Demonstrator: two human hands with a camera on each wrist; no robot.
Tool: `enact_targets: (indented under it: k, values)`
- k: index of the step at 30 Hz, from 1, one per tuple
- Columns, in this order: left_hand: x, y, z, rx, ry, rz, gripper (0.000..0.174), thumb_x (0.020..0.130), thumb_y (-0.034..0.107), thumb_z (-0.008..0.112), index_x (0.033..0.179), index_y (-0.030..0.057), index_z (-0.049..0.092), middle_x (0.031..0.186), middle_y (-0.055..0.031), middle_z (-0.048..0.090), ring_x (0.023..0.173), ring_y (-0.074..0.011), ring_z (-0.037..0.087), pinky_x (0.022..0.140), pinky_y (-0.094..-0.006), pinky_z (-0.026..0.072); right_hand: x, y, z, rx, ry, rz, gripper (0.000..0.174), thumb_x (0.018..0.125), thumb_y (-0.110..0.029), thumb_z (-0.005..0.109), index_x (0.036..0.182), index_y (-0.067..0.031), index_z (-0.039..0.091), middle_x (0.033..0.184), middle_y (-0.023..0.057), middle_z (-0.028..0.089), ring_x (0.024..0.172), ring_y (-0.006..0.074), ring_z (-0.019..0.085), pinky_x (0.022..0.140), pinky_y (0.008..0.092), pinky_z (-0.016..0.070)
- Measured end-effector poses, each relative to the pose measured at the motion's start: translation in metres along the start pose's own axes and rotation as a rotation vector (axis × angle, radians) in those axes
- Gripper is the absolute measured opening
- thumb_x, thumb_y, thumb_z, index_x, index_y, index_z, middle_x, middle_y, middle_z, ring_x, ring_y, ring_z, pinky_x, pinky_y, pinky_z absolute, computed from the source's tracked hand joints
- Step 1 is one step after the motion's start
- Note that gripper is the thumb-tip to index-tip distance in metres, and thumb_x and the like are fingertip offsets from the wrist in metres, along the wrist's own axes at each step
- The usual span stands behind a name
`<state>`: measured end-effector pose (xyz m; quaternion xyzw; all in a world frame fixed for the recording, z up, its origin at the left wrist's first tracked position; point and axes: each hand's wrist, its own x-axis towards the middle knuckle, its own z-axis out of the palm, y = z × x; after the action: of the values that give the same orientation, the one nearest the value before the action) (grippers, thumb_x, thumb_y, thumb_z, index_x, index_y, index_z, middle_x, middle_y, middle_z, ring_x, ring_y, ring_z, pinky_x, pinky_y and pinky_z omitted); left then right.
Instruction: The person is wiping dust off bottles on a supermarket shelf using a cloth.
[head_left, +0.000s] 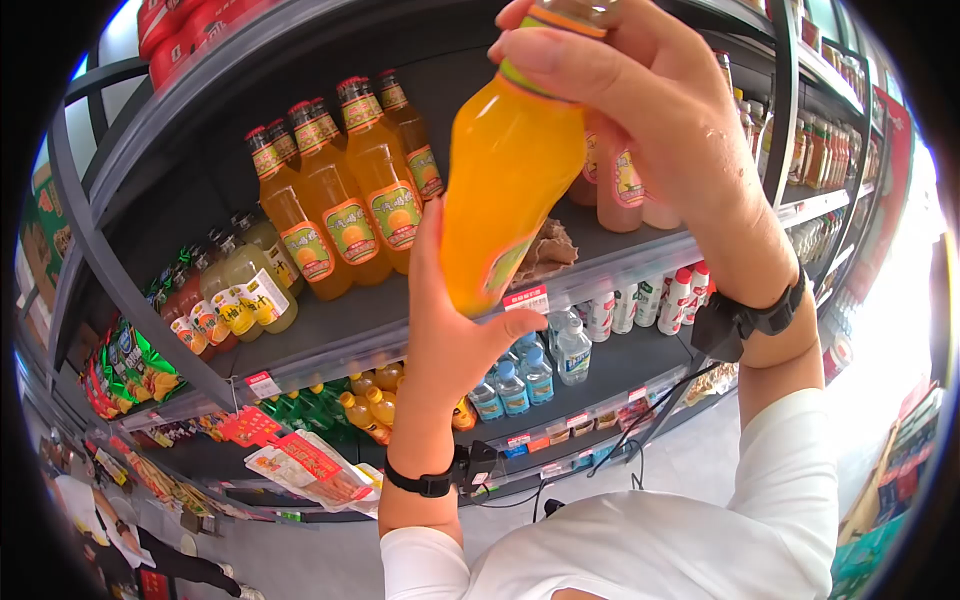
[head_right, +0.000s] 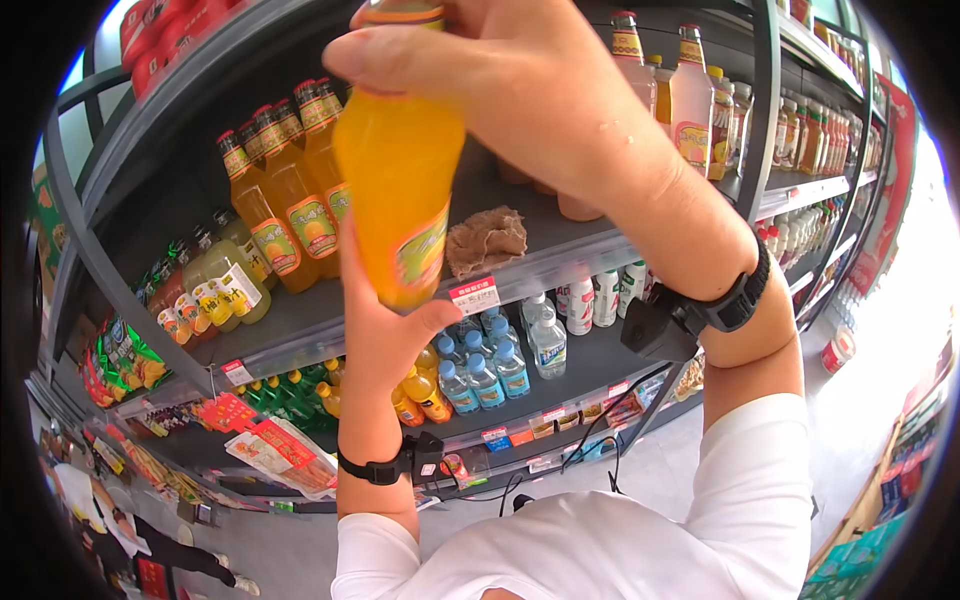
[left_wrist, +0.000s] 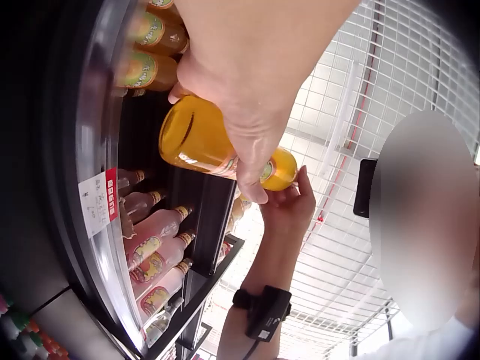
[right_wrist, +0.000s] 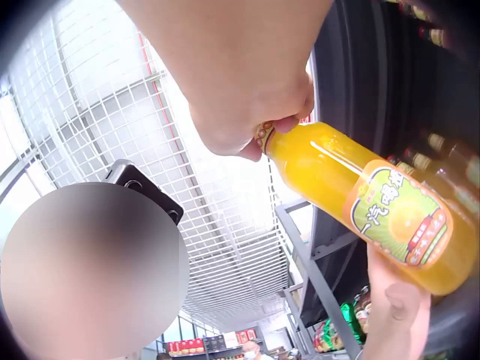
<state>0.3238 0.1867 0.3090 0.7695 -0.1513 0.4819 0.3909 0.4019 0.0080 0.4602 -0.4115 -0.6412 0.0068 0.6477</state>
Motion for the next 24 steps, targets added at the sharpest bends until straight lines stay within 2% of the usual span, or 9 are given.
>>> enact_targets:
  k: [5,6,9,12,15,16,18,22,24]
  values:
    - [-0.022,0.024,-0.008,-0.021,0.036,-0.161,0.110,0.063,0.025,0.091,0.147,0.0015,0.024,0.138,-0.0162,0.045,0.125,-0.0261,0.049,0.102,-0.0377,0.0420,-0.008,0.000,0.027,-0.237,0.017,-0.089,0.027,0.088,-0.022,0.067,0.104,0.0001,0.066,0.088,0.0093,0.069,0.085,0.0154,0.068,0.074,0.0287,0.0529]
    - [-0.026,0.024,-0.010,0.045,0.014,-0.157,0.106,0.065,0.020,0.090,0.146,0.0014,0.025,0.137,-0.0155,0.046,0.123,-0.0255,0.051,0.101,-0.0372,0.0431,-0.010,-0.001,0.032,-0.239,-0.027,0.037,0.037,0.088,-0.023,0.070,0.115,0.0006,0.060,0.099,0.0064,0.067,0.095,0.0121,0.064,0.084,0.0280,0.0502]
    - [-0.043,0.026,-0.006,-0.070,0.064,-0.263,0.093,0.069,0.009,0.083,0.142,0.0012,0.027,0.132,-0.0143,0.048,0.119,-0.0235,0.052,0.099,-0.0368,0.0437,-0.008,0.019,0.052,-0.137,-0.050,-0.037,0.034,0.083,-0.028,0.073,0.089,0.0034,0.063,0.081,0.0072,0.066,0.074,0.0124,0.063,0.068,0.0281,0.0512]
    - [-0.070,0.008,-0.005,-0.177,0.148,-0.284,0.085,0.068,0.006,0.081,0.137,0.0036,0.031,0.125,-0.0115,0.050,0.112,-0.0214,0.055,0.093,-0.0350,0.0471,-0.001,0.036,0.058,-0.229,-0.193,-0.018,0.045,0.085,-0.039,0.071,0.098,0.0030,0.065,0.080,0.0075,0.066,0.071,0.0126,0.062,0.065,0.0282,0.0520]
    - [-0.096,0.003,-0.012,-0.339,0.179,-0.366,0.080,0.068,0.005,0.080,0.134,0.0051,0.034,0.121,-0.0102,0.051,0.108,-0.0191,0.057,0.088,-0.0327,0.0499,0.006,0.029,0.045,-0.225,-0.281,0.246,0.047,0.093,-0.036,0.064,0.122,0.0003,0.060,0.102,0.0023,0.067,0.080,0.0082,0.062,0.068,0.0236,0.0516]
    - [-0.104,0.005,-0.016,-0.396,0.186,-0.396,0.079,0.068,0.004,0.079,0.133,0.0056,0.035,0.119,-0.0098,0.052,0.106,-0.0183,0.057,0.086,-0.0320,0.0509,0.007,0.043,0.035,-0.336,-0.266,0.189,0.051,0.094,-0.044,0.060,0.122,-0.0021,0.061,0.101,0.0008,0.067,0.073,0.0075,0.059,0.060,0.0221,0.0490]
    - [-0.117,0.010,-0.026,-0.468,0.206,-0.470,0.070,0.070,0.003,0.075,0.130,0.0041,0.039,0.115,-0.0116,0.055,0.098,-0.0202,0.061,0.086,-0.0351,0.0532,0.005,0.073,0.010,-0.533,-0.322,0.344,0.037,0.093,-0.038,0.063,0.116,-0.0087,0.067,0.098,0.0002,0.068,0.074,0.0079,0.057,0.065,0.0245,0.0486]
    - [-0.143,0.010,-0.044,-0.493,0.246,-0.565,0.069,0.069,0.007,0.075,0.129,0.0034,0.042,0.112,-0.0115,0.057,0.096,-0.0206,0.063,0.089,-0.0375,0.0541,-0.025,0.145,-0.037,-1.173,-0.458,0.183,0.040,0.089,-0.037,0.065,0.112,-0.0043,0.068,0.112,0.0116,0.065,0.101,0.0217,0.063,0.082,0.0334,0.0510]
    - [-0.155,0.006,-0.048,-0.450,0.268,-0.582,0.071,0.068,0.009,0.077,0.130,0.0033,0.042,0.111,-0.0107,0.057,0.096,-0.0201,0.063,0.087,-0.0365,0.0540,-0.033,0.154,-0.039,-1.129,-0.479,0.345,0.041,0.088,-0.040,0.063,0.112,-0.0073,0.069,0.114,0.0163,0.064,0.105,0.0303,0.062,0.090,0.0391,0.0487]
